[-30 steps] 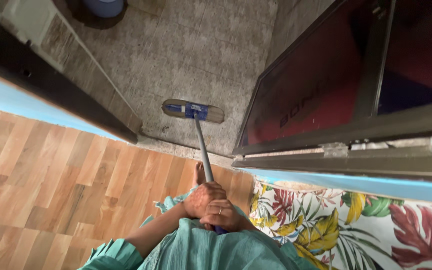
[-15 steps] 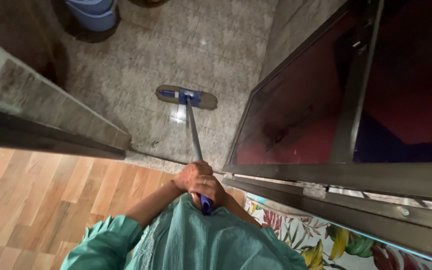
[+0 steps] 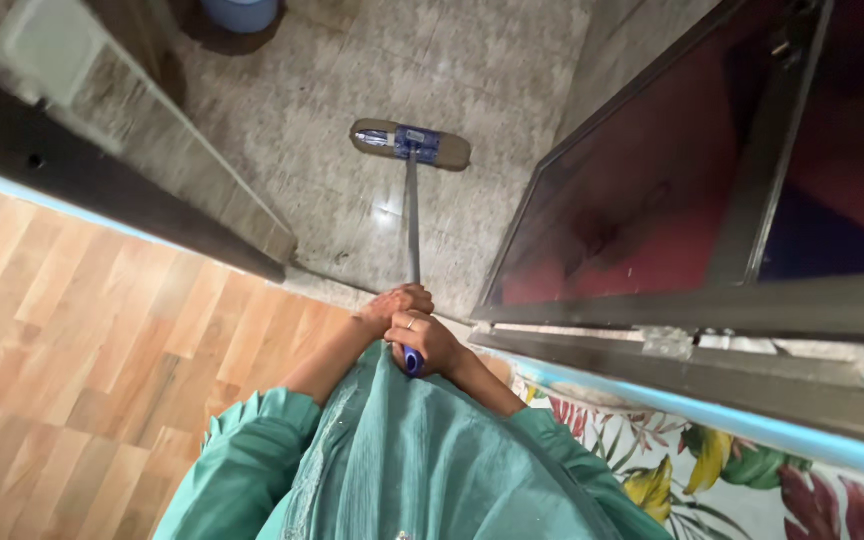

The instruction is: The person mops a tiled floor using a mop with a blue-and-gray head, moving the mop back and forth across the surface.

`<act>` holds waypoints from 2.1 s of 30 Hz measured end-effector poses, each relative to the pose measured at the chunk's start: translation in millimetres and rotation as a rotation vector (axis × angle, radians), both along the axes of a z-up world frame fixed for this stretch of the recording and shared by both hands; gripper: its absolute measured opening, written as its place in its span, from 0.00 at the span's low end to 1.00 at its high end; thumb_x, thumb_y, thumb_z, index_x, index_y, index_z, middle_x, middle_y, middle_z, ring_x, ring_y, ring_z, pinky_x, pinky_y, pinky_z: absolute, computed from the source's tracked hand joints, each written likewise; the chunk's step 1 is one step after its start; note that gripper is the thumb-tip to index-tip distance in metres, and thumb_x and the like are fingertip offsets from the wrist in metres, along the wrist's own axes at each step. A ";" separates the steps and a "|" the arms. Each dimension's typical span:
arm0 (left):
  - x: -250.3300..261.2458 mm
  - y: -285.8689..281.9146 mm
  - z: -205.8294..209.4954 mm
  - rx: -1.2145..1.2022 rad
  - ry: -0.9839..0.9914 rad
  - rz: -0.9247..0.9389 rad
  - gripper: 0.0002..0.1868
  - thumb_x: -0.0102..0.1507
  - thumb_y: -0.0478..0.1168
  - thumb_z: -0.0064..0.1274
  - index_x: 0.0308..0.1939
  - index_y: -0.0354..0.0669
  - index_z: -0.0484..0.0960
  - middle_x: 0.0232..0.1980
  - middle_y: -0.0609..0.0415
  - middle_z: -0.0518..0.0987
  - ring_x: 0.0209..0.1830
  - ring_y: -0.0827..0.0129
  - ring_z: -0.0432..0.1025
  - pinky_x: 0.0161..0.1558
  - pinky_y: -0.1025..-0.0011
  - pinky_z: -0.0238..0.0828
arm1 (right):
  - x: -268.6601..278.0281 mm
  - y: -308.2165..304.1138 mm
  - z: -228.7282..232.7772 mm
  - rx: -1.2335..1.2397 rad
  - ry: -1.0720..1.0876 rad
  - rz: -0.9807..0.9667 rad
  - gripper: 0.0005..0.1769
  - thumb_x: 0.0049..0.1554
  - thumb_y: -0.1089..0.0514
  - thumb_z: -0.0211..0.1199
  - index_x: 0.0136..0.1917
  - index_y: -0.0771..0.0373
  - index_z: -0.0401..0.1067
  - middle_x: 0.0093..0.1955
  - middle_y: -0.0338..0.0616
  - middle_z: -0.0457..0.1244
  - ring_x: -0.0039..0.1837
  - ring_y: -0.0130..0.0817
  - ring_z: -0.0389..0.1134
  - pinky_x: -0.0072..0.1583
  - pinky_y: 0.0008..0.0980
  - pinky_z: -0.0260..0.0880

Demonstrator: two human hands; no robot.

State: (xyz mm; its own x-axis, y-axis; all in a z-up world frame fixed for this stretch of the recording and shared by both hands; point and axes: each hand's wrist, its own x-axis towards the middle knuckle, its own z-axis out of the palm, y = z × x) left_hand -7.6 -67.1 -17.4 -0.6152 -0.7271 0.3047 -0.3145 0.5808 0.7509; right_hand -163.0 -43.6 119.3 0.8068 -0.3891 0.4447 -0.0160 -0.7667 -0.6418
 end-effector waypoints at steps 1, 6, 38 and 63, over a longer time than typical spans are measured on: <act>-0.4 7.7 -2.8 -0.016 0.004 -0.019 0.04 0.56 0.43 0.51 0.33 0.49 0.77 0.39 0.57 0.76 0.50 0.60 0.70 0.53 0.65 0.68 | 0.3 10.7 1.1 0.011 0.006 -0.003 0.08 0.49 0.67 0.61 0.44 0.65 0.74 0.42 0.51 0.63 0.45 0.48 0.67 0.49 0.41 0.69; -0.1 56.8 -0.1 -0.024 -0.085 -0.029 0.04 0.58 0.43 0.51 0.31 0.50 0.76 0.38 0.58 0.74 0.49 0.62 0.71 0.53 0.66 0.69 | 5.8 65.0 12.1 0.024 0.015 -0.053 0.07 0.49 0.67 0.62 0.43 0.64 0.74 0.41 0.49 0.63 0.44 0.47 0.67 0.48 0.41 0.70; -10.9 -61.9 -3.5 -0.050 -0.002 0.028 0.06 0.54 0.43 0.55 0.32 0.49 0.78 0.39 0.57 0.77 0.50 0.58 0.72 0.56 0.61 0.67 | -0.6 -84.9 -11.0 -0.029 0.023 0.117 0.08 0.45 0.66 0.65 0.41 0.65 0.73 0.41 0.48 0.63 0.43 0.45 0.66 0.47 0.41 0.68; -134.6 120.1 45.5 0.033 0.112 0.242 0.10 0.57 0.44 0.57 0.40 0.47 0.81 0.47 0.55 0.81 0.57 0.60 0.75 0.63 0.64 0.68 | -117.1 67.6 64.7 0.117 0.142 0.314 0.09 0.43 0.64 0.71 0.40 0.62 0.76 0.38 0.43 0.64 0.42 0.38 0.68 0.44 0.37 0.67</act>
State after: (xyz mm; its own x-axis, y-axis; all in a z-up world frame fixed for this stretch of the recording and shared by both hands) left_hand -142.2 53.0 28.1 -0.3860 -0.8598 0.3343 -0.3553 0.4730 0.8062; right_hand -280.0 24.0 184.0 0.9455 -0.1547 0.2866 0.1129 -0.6698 -0.7339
